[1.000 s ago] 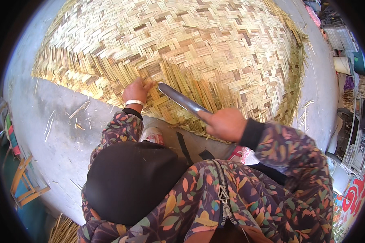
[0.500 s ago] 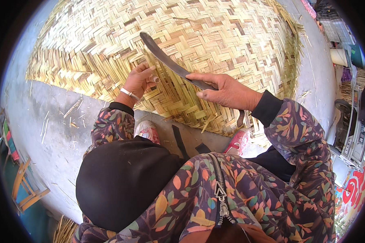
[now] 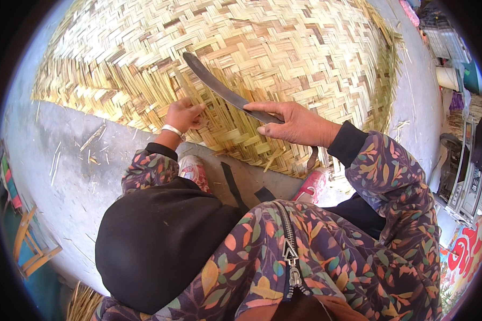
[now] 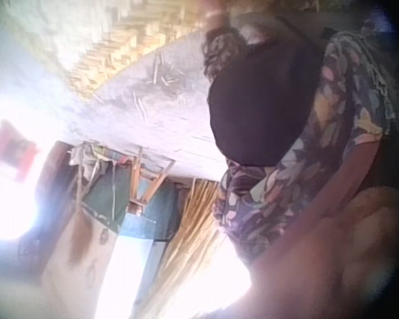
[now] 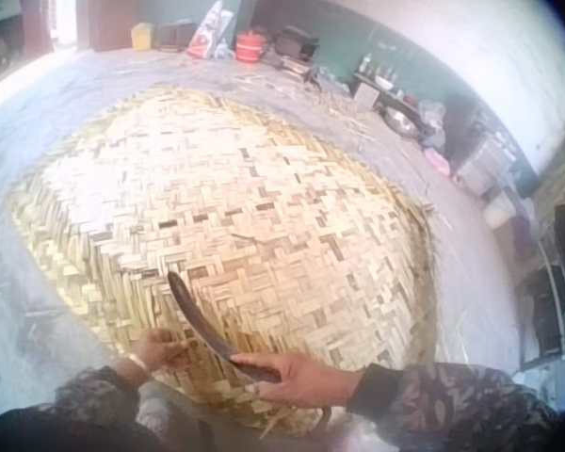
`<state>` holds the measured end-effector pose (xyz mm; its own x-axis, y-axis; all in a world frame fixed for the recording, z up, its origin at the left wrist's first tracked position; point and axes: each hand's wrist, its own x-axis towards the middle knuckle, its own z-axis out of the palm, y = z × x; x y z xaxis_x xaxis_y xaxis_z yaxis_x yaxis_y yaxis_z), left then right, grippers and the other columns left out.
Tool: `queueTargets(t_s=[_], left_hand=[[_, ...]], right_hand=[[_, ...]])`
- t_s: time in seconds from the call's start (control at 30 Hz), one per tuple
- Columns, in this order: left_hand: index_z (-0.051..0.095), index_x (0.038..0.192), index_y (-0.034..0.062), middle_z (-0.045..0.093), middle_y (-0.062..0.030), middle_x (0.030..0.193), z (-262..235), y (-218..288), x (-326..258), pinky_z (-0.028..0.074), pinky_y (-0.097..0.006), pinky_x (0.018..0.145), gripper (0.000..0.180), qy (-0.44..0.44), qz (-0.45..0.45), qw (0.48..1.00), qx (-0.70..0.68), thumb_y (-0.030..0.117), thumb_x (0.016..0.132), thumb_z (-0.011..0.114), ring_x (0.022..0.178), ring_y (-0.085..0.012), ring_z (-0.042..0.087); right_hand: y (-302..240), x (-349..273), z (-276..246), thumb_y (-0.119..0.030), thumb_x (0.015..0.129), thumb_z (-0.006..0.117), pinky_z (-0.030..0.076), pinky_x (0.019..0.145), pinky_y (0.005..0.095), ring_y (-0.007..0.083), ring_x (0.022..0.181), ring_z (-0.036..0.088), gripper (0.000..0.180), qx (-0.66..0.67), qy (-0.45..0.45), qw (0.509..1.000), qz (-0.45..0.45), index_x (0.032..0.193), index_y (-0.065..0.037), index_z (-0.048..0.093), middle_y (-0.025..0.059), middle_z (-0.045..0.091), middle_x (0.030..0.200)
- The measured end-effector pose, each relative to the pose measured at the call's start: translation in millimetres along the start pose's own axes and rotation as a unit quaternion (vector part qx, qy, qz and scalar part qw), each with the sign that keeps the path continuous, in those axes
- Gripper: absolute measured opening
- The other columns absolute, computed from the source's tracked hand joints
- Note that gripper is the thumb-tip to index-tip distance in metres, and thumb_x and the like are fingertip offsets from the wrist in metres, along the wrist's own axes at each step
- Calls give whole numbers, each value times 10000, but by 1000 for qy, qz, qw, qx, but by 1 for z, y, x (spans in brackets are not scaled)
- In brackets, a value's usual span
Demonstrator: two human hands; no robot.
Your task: The person uses a curved metal tool to press and trim the edges of a large woven mat on the floor. They repeatedly tap and adjust the mat's perimeter, occasionally using their hands to align the strands.
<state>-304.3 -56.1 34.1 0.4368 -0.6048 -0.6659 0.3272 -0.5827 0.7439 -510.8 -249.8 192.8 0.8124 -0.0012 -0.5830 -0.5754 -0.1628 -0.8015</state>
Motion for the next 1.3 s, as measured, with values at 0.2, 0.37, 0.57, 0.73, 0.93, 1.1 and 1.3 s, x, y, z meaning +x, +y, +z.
queueTargets(t_s=[0.2,0.37,0.57,0.73,0.93,1.1,1.3], left_hand=[[607,958,44,603,-19,714,-5,14,-3,474,-231,470,213,-24,-65,991,-116,195,867,727,622,-114,629],[581,979,43,641,-10,814,-3,21,3,406,-212,416,124,-115,-41,968,-218,129,923,651,570,-70,570],[577,1029,25,645,-3,801,-5,21,2,404,-203,414,171,-189,-48,954,-229,131,920,657,566,-75,576],[598,1034,8,639,-7,767,-7,20,-1,438,-201,423,218,-151,-36,979,-133,166,909,681,557,-85,595],[634,997,-28,647,-57,725,-2,7,-5,500,-235,456,369,-13,-10,997,-73,283,844,761,573,-139,639],[663,921,-37,651,-73,715,1,-4,1,510,-247,451,284,26,-17,994,-104,240,873,707,573,-154,653],[656,945,1,657,-45,743,8,-8,-4,505,-229,477,205,54,3,991,-124,196,888,683,593,-125,647]], right_hand=[[-2,-3,0,-231,891,623,464,836,282,125,913,573,549,41,-9,998,54,1402,-92,480,82,633,1040],[-5,0,4,-205,894,621,462,830,271,105,898,557,546,29,5,1000,-8,1409,-97,476,56,626,1036],[-14,1,3,-196,896,622,464,829,268,94,897,557,552,68,-11,997,33,1415,-93,468,38,625,1042],[-17,0,1,-191,891,626,463,844,270,94,914,556,561,75,-12,996,46,1417,-87,463,39,623,1062],[-8,5,4,-187,887,638,448,872,262,89,973,540,559,53,-7,998,-22,1416,-112,473,61,609,1140],[0,8,9,-178,912,631,443,653,225,34,722,485,549,42,-39,998,4,1433,-157,461,-33,579,874],[17,14,17,-227,913,591,282,395,221,38,409,317,538,248,-106,952,143,1417,-91,463,-84,341,556]])
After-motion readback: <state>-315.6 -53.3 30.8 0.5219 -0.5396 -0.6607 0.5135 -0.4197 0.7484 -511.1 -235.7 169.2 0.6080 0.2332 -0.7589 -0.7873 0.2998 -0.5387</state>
